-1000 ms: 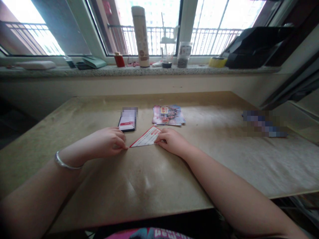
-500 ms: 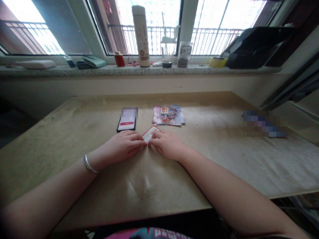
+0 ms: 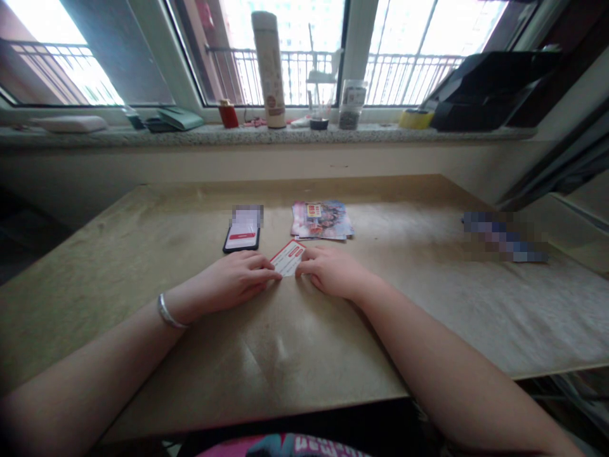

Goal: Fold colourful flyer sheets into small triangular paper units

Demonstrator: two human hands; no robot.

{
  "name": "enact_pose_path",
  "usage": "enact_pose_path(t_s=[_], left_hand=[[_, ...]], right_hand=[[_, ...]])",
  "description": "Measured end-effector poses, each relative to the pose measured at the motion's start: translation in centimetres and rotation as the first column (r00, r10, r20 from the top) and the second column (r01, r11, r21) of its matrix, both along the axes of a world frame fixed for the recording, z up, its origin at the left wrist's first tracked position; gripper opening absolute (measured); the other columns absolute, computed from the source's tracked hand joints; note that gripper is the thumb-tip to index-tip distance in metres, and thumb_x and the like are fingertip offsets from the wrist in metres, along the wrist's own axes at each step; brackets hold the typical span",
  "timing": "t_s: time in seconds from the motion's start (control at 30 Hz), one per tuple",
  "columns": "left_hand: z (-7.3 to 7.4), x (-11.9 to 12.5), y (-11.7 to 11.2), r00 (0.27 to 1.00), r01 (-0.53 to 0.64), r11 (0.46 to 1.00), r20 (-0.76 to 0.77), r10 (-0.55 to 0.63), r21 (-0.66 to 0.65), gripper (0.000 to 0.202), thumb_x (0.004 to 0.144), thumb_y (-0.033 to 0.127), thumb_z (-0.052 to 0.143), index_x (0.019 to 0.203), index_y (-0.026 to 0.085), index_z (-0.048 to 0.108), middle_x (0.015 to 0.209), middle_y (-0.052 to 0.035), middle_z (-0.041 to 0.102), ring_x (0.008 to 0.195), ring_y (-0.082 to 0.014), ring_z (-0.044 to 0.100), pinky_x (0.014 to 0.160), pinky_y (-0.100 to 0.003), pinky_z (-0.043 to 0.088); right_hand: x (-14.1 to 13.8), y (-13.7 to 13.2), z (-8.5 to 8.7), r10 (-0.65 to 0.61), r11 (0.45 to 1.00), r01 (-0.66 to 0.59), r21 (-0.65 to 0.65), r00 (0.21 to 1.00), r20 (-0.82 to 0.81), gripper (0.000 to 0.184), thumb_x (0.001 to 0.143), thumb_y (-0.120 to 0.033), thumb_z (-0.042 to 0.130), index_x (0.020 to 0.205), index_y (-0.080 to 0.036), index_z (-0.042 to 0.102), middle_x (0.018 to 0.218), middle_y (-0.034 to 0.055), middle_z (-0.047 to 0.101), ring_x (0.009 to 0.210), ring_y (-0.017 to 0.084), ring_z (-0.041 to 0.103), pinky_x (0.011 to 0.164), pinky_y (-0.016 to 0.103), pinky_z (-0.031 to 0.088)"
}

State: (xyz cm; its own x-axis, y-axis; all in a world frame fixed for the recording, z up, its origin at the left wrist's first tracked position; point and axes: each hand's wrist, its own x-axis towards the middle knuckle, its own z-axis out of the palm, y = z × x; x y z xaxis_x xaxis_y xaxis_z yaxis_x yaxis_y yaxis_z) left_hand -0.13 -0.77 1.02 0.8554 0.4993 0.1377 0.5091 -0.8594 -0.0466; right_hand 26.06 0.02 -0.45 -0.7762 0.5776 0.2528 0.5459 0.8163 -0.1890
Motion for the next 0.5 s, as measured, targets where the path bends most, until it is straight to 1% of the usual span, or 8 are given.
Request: enact_pose_path(t_s=[0.2, 0.33, 0.5], left_hand=[[0.5, -0.7, 0.4, 0.999, 0.016, 0.996, 0.029, -0.014, -0.087, 0.025, 0.094, 0.024, 0.047, 0.107, 0.026, 0.069, 0.107, -0.0044, 0.067, 0.093, -0.0170, 0.061, 0.084, -0.031, 0.048], [1.1, -1.3, 0.5, 1.000, -0.014, 0.991, -0.021, 0.012, -0.134, 0.023, 0.091, 0.023, 0.051, 0.102, 0.027, 0.071, 0.108, -0.0021, 0.069, 0.092, -0.0171, 0.063, 0.083, -0.031, 0.048], [1.8, -1.4, 0.3, 0.998, -0.062, 0.987, -0.036, 0.058, -0.150, 0.022, 0.087, 0.022, 0.054, 0.096, 0.027, 0.073, 0.105, 0.0000, 0.071, 0.090, -0.0164, 0.065, 0.083, -0.029, 0.048]], right_hand=[[0.8, -0.1, 1.1, -0.080, 0.995, 0.083, -0.053, 0.996, 0.051, 0.037, 0.077, -0.005, 0.048, 0.092, -0.026, 0.075, 0.102, 0.0040, 0.069, 0.092, 0.018, 0.065, 0.082, 0.031, 0.048], [1.6, 0.1, 1.2, -0.106, 0.991, 0.110, -0.074, 0.992, 0.063, 0.036, 0.077, -0.006, 0.049, 0.090, -0.027, 0.076, 0.105, 0.0013, 0.070, 0.091, 0.017, 0.066, 0.081, 0.029, 0.048], [2.3, 0.4, 1.6, -0.133, 0.986, 0.144, -0.086, 0.983, 0.125, 0.034, 0.076, -0.008, 0.051, 0.084, -0.029, 0.076, 0.107, -0.0015, 0.072, 0.089, 0.016, 0.067, 0.077, 0.027, 0.048]])
